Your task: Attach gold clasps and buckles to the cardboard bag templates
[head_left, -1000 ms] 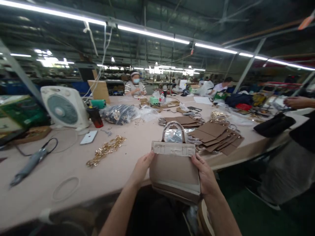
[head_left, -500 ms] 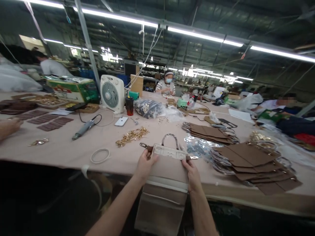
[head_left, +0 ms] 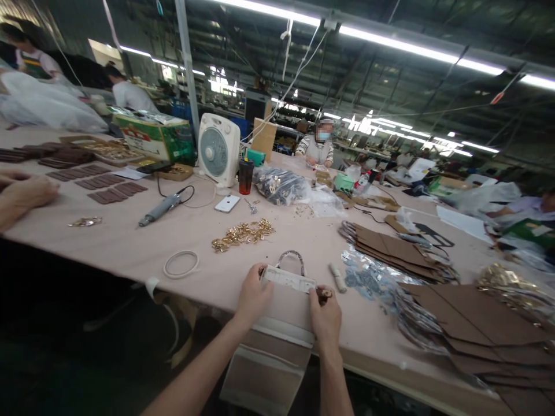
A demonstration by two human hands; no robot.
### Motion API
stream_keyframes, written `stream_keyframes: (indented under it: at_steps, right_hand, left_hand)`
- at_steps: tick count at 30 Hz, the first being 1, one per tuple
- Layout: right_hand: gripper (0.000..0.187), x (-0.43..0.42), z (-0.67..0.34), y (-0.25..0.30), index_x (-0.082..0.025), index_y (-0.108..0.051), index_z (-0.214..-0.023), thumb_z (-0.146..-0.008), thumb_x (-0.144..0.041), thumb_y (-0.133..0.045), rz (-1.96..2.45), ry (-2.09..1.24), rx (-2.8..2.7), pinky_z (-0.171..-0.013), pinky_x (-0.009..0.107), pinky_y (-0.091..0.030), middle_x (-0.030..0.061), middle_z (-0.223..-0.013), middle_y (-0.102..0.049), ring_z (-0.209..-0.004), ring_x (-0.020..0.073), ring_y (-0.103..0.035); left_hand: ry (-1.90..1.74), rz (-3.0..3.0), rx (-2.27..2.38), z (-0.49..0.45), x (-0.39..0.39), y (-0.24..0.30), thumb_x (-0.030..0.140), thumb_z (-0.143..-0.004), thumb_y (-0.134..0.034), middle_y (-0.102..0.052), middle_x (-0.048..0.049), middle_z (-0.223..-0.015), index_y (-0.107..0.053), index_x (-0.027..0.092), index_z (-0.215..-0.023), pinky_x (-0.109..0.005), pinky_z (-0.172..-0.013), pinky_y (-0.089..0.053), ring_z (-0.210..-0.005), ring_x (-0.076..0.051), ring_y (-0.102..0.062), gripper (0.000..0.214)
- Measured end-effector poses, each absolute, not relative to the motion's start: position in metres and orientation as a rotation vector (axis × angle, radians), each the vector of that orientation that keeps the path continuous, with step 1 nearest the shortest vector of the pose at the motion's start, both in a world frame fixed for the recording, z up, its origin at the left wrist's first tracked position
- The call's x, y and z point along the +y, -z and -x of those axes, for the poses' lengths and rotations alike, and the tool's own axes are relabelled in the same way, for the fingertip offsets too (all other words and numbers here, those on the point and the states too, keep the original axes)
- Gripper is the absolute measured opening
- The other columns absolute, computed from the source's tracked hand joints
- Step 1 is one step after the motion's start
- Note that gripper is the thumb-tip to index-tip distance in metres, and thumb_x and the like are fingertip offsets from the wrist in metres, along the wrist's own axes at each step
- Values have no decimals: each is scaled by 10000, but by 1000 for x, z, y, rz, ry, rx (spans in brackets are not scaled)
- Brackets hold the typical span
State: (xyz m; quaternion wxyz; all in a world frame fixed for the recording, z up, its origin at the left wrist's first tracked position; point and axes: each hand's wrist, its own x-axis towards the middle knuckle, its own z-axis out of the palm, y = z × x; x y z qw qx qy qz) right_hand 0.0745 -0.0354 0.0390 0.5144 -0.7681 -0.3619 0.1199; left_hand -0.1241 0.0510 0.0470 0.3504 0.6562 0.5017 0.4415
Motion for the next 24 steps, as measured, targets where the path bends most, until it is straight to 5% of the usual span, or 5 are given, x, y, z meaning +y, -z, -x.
stream_keyframes:
  at_steps: [6,10,13,17,24]
  right_hand:
    - [243,-35,-77,-38,-232,-708,-934,-901,-467,-657,1882,-221,-1007,-862,365,-486,73,-955,-745,-915,275,-668]
    - [128,-30,-78,-35,-242,-682,-928,-949,-349,-614,1919,-124,-1026,-849,370,-496,56,-942,-714,-906,259,-659]
    - [79,-27,-81,-36,-248,-670,-925,-947,-303,-617,1967,-98,-1021,-836,375,-503,46,-938,-699,-911,256,-657]
    - [67,-30,-81,-41,-242,-677,-921,-932,-290,-631,1965,-128,-1008,-834,375,-513,42,-939,-696,-916,254,-659]
    - [331,-40,-132,-51,-206,-699,-1187,-981,-436,-579,1730,-172,-853,-847,321,-535,87,-1129,-730,-971,219,-677]
  left_hand:
    - [-1208,-2392,1369,121,53,-55,108,-858,-594,-478,-127,-1598,-656,223,-1318,-599,-1193,-365,-1463,-375,-421,478]
    - [-1109,-2805,752,105,75,-33,221,-940,-581,-715,-76,-1351,-715,242,-1271,-497,-1104,-480,-1294,-322,-603,358]
    - [-1127,-2808,740,88,92,-15,475,-945,-628,-754,-94,-1273,-745,228,-1231,-520,-1038,-511,-1161,-342,-665,396]
    - [-1098,-2769,801,82,98,-10,540,-1010,-499,-782,-74,-1201,-791,259,-1115,-506,-989,-523,-1101,-322,-683,419]
    - [-1096,-2679,872,86,97,-9,607,-1009,-479,-788,-82,-1184,-793,248,-1113,-493,-991,-519,-1094,-315,-685,488]
